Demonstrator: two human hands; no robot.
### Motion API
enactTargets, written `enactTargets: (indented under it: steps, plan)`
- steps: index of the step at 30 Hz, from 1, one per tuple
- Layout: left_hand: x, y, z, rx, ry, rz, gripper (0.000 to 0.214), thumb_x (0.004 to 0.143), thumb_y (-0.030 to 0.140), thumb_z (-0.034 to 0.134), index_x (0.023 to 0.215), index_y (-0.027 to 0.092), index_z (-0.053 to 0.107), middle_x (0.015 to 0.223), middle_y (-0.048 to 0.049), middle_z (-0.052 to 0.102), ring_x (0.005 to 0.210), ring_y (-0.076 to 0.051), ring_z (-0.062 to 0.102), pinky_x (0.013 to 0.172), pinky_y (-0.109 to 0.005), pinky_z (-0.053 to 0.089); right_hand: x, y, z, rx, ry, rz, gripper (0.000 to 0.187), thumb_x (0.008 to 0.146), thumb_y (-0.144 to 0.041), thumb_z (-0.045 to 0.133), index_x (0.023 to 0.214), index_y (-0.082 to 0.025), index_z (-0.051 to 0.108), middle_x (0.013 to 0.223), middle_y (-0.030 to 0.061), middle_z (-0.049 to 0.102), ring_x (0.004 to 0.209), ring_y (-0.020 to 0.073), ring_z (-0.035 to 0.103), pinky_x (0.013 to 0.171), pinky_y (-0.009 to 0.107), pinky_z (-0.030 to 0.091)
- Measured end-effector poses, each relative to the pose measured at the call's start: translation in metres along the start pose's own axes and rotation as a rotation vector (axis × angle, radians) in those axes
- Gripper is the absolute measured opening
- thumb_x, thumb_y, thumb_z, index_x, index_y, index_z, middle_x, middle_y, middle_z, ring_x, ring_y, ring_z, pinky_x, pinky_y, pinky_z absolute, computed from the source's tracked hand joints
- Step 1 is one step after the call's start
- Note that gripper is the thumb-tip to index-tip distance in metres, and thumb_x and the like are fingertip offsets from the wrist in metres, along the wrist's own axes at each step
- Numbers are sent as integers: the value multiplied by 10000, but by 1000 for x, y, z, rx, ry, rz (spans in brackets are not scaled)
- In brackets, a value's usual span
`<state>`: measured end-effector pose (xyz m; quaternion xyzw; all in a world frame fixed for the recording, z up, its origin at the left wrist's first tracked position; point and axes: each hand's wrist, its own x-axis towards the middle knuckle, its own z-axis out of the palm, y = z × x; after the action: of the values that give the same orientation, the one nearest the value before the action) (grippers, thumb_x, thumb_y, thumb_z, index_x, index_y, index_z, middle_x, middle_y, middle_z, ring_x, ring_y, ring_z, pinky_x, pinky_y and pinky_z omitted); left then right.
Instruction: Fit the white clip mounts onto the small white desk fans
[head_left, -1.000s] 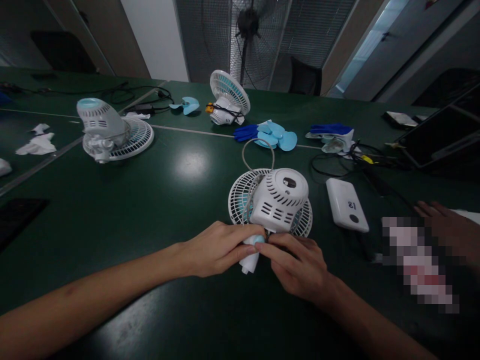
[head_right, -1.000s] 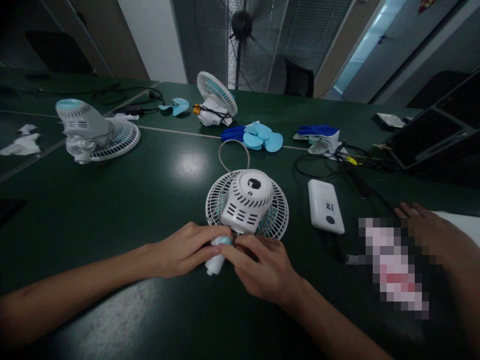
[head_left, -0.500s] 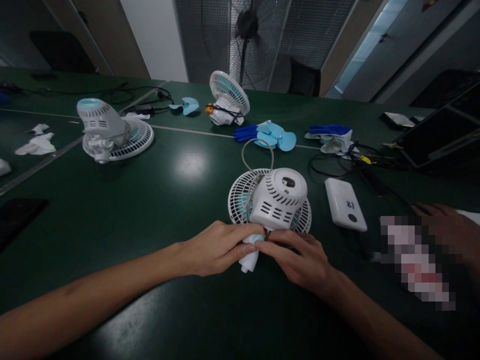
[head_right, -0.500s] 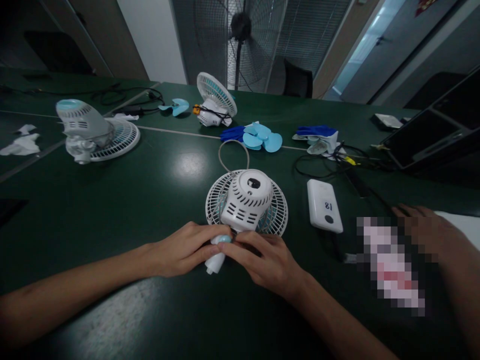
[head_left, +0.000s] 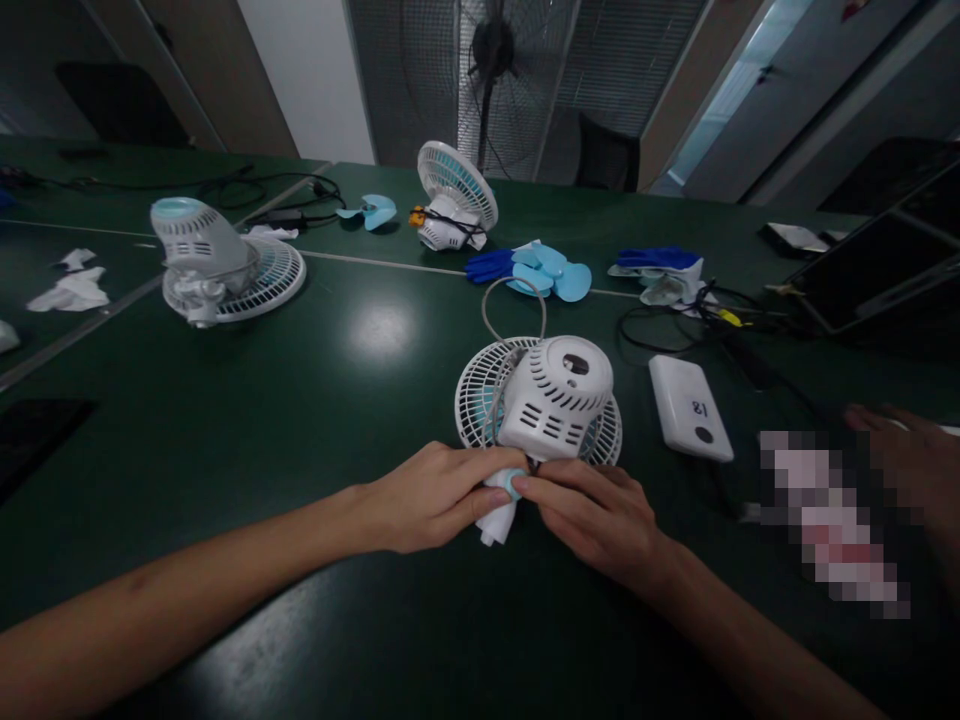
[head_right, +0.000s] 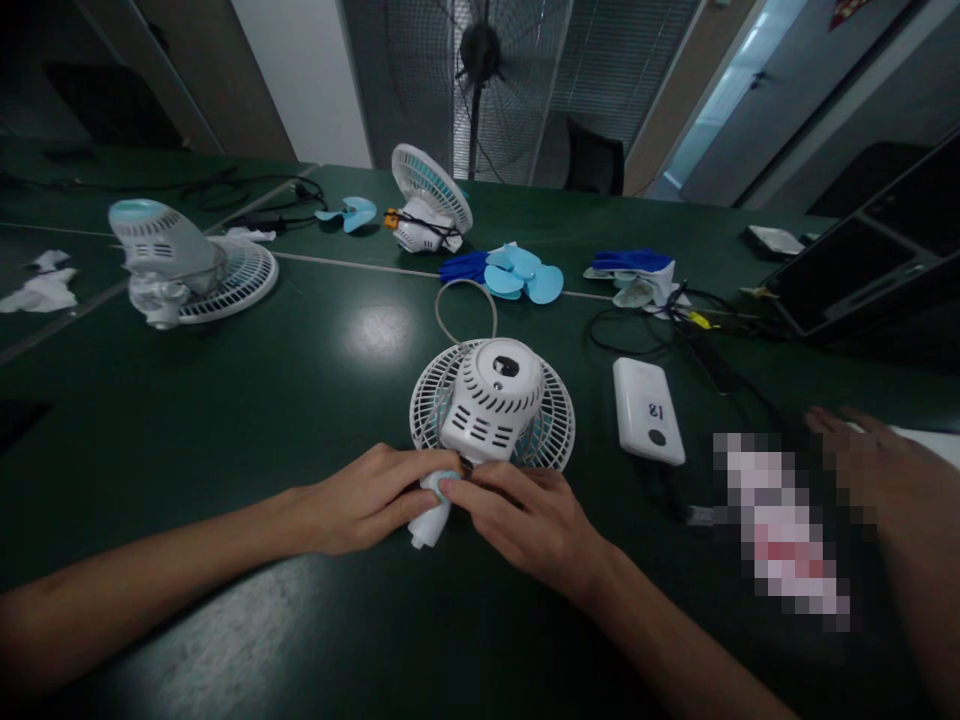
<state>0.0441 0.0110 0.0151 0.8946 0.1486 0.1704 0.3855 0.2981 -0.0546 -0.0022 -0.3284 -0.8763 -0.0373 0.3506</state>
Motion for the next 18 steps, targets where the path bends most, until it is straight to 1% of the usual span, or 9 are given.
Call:
enactTargets:
  steps: [5, 12, 18]
  plan:
    - [0, 0, 0, 0, 1, -2, 355, 1139, 391, 319, 1396, 186, 454, 1079, -66, 681, 852, -153, 665, 771, -280, 559, 0, -2, 2, -10, 20, 14, 305, 1001, -116, 610, 1291, -201, 653, 1031, 26, 745, 937, 102, 713, 792, 234, 565]
    - [1, 1, 0, -18, 3, 2, 333, 1136, 382, 336, 1370, 185, 470, 1060, -57, 676, 827, -146, 653, 757, -275, 552, 8, -4, 1, 1, 41, 22, 271, 991, -92, 613, 1245, -183, 644, 1005, 15, 772, 899, 93, 736, 807, 217, 572]
    - [2, 2, -1, -23, 9, 5, 333, 1136, 385, 339, 1357, 184, 485, 1017, -51, 673, 805, -145, 648, 739, -275, 547, 11, -6, 1, -6, 47, 57, 221, 997, -119, 622, 1208, -181, 638, 973, 10, 779, 866, 91, 748, 775, 217, 569]
